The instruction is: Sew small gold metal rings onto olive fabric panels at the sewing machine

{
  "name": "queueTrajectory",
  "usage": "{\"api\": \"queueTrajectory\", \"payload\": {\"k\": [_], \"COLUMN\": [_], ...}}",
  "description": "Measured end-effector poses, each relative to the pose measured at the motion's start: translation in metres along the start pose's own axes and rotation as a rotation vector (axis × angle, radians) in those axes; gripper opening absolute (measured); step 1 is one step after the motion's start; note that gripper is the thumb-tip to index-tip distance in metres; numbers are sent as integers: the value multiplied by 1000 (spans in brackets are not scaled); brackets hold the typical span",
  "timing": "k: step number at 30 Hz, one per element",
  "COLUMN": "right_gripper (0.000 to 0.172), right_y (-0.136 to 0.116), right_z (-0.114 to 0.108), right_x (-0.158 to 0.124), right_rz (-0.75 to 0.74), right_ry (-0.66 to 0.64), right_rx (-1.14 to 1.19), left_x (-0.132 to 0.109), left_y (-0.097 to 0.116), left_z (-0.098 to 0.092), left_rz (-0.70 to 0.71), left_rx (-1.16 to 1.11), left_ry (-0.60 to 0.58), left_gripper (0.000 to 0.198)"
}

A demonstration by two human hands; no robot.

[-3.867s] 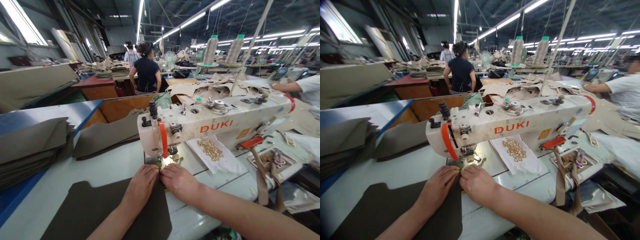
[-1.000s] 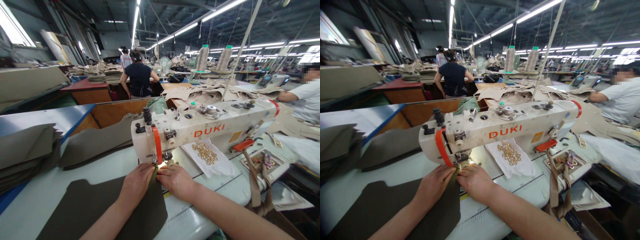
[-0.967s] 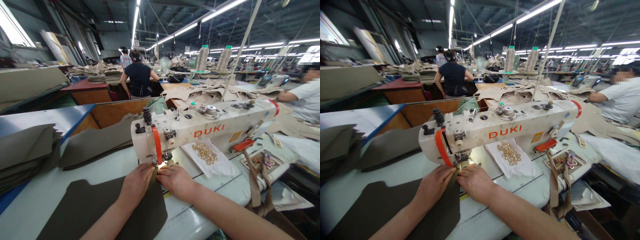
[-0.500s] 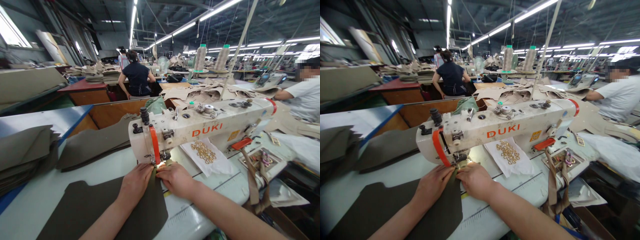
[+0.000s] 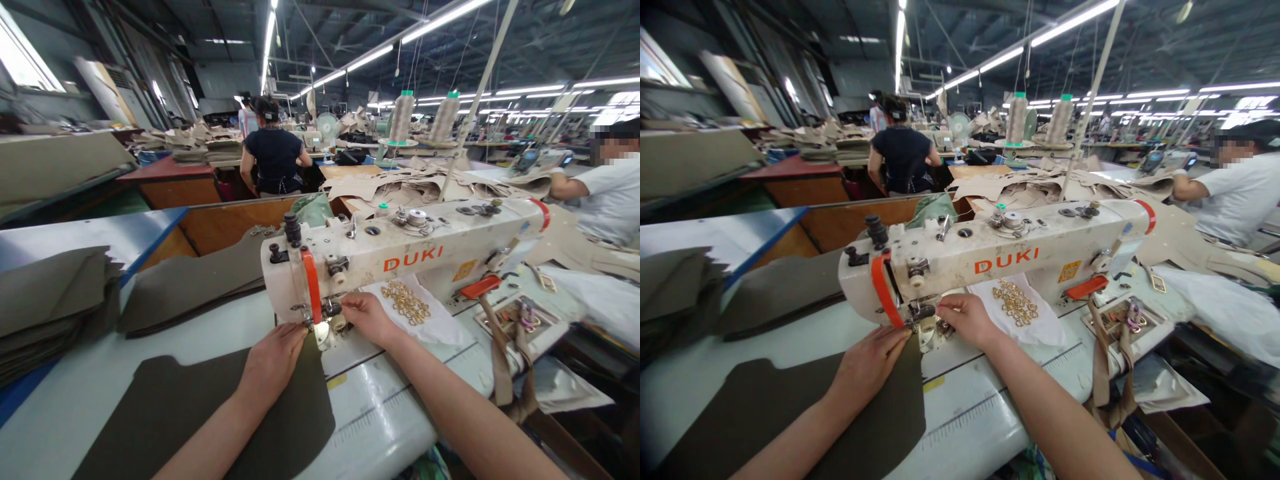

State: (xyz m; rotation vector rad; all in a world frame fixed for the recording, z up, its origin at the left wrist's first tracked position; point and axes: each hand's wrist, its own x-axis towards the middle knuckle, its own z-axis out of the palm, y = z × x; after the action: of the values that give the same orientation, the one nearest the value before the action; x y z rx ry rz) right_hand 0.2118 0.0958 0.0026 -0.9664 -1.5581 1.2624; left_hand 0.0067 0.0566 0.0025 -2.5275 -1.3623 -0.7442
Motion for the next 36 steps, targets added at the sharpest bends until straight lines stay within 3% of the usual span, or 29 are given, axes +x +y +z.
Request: {"api": "queueTrajectory", "payload": {"k": [11, 20, 23, 28, 36], "right_gripper": [26, 27, 26, 21, 21], "right_y": [0, -4, -7, -4, 5], "right_z": [5, 7, 14, 26, 30], "right_x": [-2, -6, -16, -28, -21], "right_rz": [18, -23, -131, -469, -576], "right_ry": [17, 37, 19, -89, -171], "right_rx": [60, -52, -259, -926, -1173], "left_x": [-4, -7, -7, -7, -6], "left_y": [2, 4, 4, 3, 4], "left_z": [1, 1, 1, 2, -1], "left_rz": [27, 11, 1, 8, -17], "left_rx": [4, 12, 16, -18, -89], "left_ry": [-16, -43, -55, -30, -16], "left_gripper": [41, 38, 35, 35, 26]}}
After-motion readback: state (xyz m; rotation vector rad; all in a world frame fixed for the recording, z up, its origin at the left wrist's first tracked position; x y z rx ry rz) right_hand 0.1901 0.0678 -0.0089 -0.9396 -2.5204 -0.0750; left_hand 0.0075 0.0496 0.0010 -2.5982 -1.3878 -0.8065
